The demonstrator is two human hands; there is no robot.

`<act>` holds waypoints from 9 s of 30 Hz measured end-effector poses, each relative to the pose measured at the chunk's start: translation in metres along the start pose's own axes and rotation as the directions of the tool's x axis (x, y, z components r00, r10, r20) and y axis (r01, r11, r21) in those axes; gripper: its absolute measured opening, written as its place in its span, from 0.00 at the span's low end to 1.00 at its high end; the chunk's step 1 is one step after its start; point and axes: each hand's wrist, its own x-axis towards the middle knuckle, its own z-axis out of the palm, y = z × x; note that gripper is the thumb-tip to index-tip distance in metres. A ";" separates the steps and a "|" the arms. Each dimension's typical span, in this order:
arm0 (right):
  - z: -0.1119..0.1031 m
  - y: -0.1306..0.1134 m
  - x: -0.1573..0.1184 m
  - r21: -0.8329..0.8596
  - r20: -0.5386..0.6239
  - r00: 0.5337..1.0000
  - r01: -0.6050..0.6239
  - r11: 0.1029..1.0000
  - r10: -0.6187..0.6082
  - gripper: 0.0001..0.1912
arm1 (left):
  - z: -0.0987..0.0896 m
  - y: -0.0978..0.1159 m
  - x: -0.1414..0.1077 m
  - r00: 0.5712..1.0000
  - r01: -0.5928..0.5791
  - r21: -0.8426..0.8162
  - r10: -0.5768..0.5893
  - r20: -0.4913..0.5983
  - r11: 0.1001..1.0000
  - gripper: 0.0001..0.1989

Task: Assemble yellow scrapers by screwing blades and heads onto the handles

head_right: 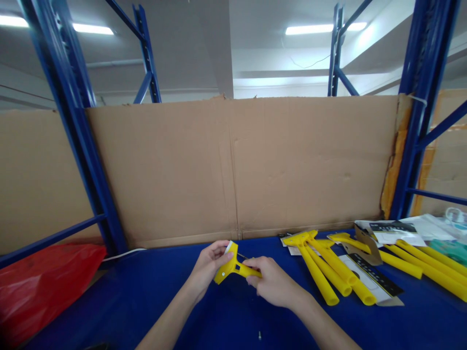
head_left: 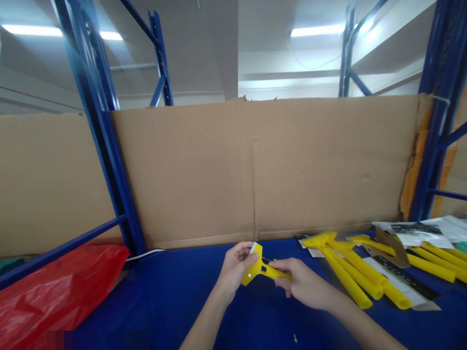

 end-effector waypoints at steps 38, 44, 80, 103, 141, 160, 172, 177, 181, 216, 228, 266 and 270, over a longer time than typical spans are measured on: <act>-0.024 -0.014 -0.007 0.292 -0.015 0.972 -0.221 0.930 0.236 0.10 | -0.008 -0.011 -0.004 0.960 -0.167 0.736 0.278 -0.029 0.656 0.14; -0.018 -0.020 -0.022 -0.298 0.229 0.935 -0.197 0.934 0.270 0.06 | -0.009 -0.006 -0.001 0.984 0.159 0.194 -0.141 -0.107 0.968 0.14; 0.003 0.007 0.008 -0.447 -0.308 0.927 0.057 0.892 -0.214 0.13 | 0.018 -0.011 -0.018 0.944 0.194 0.104 -0.214 0.250 0.976 0.27; 0.004 0.008 0.011 -0.430 -0.456 0.883 -0.107 0.896 -0.114 0.06 | 0.019 -0.004 -0.017 0.940 0.197 0.123 -0.223 0.257 0.973 0.27; -0.024 0.000 -0.001 -0.561 -0.446 0.820 0.057 0.826 -0.360 0.11 | 0.003 -0.018 0.001 0.875 0.240 -0.039 -0.234 -0.424 0.970 0.09; -0.017 -0.007 -0.004 -0.571 -0.346 0.882 0.073 0.817 -0.321 0.13 | 0.003 -0.020 0.001 0.898 0.251 0.009 -0.229 -0.375 0.968 0.07; -0.017 -0.006 -0.004 -0.545 -0.358 0.882 0.069 0.836 -0.306 0.13 | 0.003 -0.020 0.001 0.898 0.242 0.007 -0.221 -0.381 0.970 0.08; -0.018 -0.004 -0.003 -0.542 -0.364 0.880 0.066 0.838 -0.304 0.13 | 0.002 -0.023 0.002 0.906 0.232 0.021 -0.208 -0.369 0.972 0.08; -0.017 -0.005 -0.002 -0.511 -0.379 0.879 0.063 0.857 -0.290 0.13 | 0.002 -0.025 0.001 0.907 0.222 0.042 -0.190 -0.375 0.974 0.07; -0.011 0.002 0.004 -0.396 -0.562 0.812 -0.095 0.913 -0.159 0.14 | 0.001 -0.029 0.002 0.921 0.207 0.164 -0.136 -0.365 0.965 0.07; -0.009 0.006 0.004 -0.355 -0.564 0.799 -0.007 0.935 -0.208 0.17 | 0.002 -0.030 0.003 0.919 0.222 0.163 -0.151 -0.364 0.961 0.09; -0.005 -0.012 -0.006 -0.350 -0.513 0.831 0.023 0.936 -0.213 0.24 | 0.002 -0.033 0.004 0.917 0.209 0.175 -0.130 -0.378 0.962 0.07; -0.008 -0.013 -0.005 -0.249 -0.528 0.834 0.028 0.968 -0.160 0.18 | 0.003 -0.032 0.004 0.915 0.203 0.164 -0.128 -0.383 0.965 0.06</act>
